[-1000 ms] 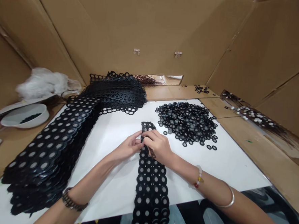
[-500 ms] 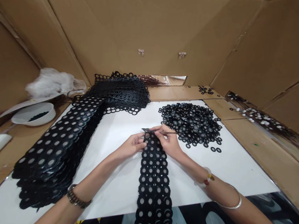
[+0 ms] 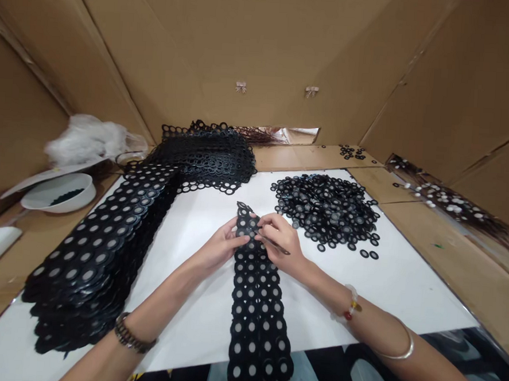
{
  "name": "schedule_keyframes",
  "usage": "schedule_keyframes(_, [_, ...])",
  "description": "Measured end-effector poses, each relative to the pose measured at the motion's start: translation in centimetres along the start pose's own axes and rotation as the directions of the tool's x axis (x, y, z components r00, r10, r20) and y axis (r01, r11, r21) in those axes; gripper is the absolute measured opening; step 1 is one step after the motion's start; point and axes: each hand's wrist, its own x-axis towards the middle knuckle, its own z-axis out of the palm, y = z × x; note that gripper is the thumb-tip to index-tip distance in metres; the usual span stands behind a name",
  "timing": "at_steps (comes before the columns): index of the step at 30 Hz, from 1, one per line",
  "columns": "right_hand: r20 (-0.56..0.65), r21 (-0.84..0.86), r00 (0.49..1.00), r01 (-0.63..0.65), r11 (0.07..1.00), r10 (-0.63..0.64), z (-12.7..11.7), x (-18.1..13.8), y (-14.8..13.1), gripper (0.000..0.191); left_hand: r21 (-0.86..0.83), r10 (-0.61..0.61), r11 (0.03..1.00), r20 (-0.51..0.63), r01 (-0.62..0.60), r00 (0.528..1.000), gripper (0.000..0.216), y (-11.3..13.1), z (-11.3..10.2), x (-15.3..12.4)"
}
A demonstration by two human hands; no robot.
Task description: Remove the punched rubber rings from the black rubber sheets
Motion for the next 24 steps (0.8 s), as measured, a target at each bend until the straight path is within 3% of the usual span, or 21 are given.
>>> schedule_keyframes(5, [0.084, -0.229, 0.996, 0.045, 0.972, -0.026, 0.1, 0.0, -0.5, 0.018, 0.158, 0.101, 0.981, 0.088, -0.114, 0.991, 0.055, -0.5, -0.2, 0.1])
schedule_keyframes(8, [0.119, -0.273, 0.993, 0.045, 0.961, -0.013, 0.1, 0.0, -0.6, 0.017, 0.278, 0.137, 0.946, 0.116, -0.164, 0.984, 0.054, -0.6, -0.1, 0.1])
schedule_keyframes(11, [0.084, -0.087, 0.996, -0.015, 0.996, 0.023, 0.1, 0.1, -0.2, 0.017, 0.333, 0.136, 0.932, 0.047, -0.144, 0.990, 0.058, -0.8, 0.1, 0.2])
schedule_keyframes(14, [-0.022, 0.184, 0.986, -0.159, 0.970, 0.166, -0.1, 0.4, 0.1, 0.019, 0.406, 0.107, 0.910, -0.019, -0.090, 0.994, 0.051, -1.1, 0.3, 0.4])
schedule_keyframes(18, [-0.128, 0.303, 0.931, -0.291, 0.907, 0.341, -0.5, 1.0, 0.0, 0.017, 0.391, 0.081, 0.918, -0.004, -0.073, 0.997, 0.051, -1.3, 0.3, 0.4])
schedule_keyframes(21, [-0.106, 0.304, 0.939, -0.283, 0.910, 0.328, -0.7, 1.0, -0.3, 0.016, 0.301, 0.081, 0.950, 0.030, -0.086, 0.996, 0.061, -1.1, 0.1, 0.3])
schedule_keyframes(24, [-0.106, 0.246, 0.973, -0.174, 0.954, 0.205, -0.7, 0.7, -0.6, 0.017, 0.248, 0.083, 0.965, 0.038, -0.090, 0.996, 0.076, -0.9, -0.1, 0.0])
